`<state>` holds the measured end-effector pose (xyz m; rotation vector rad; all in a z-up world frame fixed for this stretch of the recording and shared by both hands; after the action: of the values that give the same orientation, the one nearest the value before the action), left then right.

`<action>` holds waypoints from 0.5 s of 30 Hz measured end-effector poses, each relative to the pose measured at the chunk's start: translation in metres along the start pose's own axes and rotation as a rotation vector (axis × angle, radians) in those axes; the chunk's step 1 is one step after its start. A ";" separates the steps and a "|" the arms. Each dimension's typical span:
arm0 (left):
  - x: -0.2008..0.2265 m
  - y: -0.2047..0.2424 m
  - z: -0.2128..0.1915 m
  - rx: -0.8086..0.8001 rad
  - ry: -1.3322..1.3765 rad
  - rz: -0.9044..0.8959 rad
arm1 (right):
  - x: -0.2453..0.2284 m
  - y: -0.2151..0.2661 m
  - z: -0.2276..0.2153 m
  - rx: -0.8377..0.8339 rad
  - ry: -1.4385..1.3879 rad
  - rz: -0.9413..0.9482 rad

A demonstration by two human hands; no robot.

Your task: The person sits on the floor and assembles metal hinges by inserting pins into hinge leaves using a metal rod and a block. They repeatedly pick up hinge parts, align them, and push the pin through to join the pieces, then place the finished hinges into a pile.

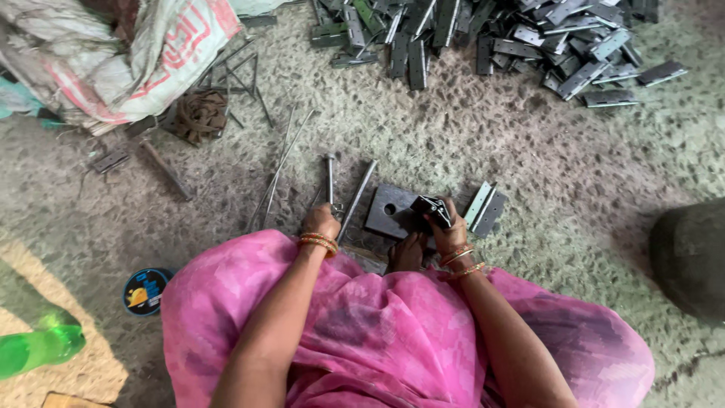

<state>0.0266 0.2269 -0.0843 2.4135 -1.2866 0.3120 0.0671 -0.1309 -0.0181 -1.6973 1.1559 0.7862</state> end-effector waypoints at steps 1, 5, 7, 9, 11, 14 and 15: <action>-0.008 -0.003 0.001 -0.026 0.012 -0.066 | 0.001 -0.001 -0.001 -0.002 0.009 0.019; -0.021 -0.002 -0.006 -0.074 0.031 -0.193 | 0.003 -0.005 -0.001 0.017 -0.060 0.050; -0.017 0.006 -0.006 -0.087 0.018 -0.212 | 0.005 -0.004 0.000 0.010 -0.062 0.061; -0.007 0.012 -0.001 -0.106 -0.013 -0.226 | 0.005 -0.002 -0.002 0.004 -0.034 0.062; -0.006 0.014 -0.001 -0.101 -0.019 -0.253 | 0.002 0.000 -0.001 0.001 0.021 0.046; -0.020 0.000 0.001 -0.100 -0.013 -0.303 | -0.005 -0.001 0.000 0.007 0.084 -0.031; -0.027 -0.008 0.004 -0.106 -0.004 -0.324 | -0.004 -0.002 0.000 0.001 0.076 -0.039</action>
<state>0.0183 0.2498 -0.0994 2.4789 -0.8682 0.1429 0.0679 -0.1292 -0.0141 -1.7569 1.1714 0.7023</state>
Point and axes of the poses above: each hand's wrist, its own y-axis away from the middle knuckle, its own z-axis out of the palm, x = y × z, the point moved 9 cm from there along -y, towards the middle knuckle, and after that the axes turned 9 degrees about -z, right-handed, at the moved point
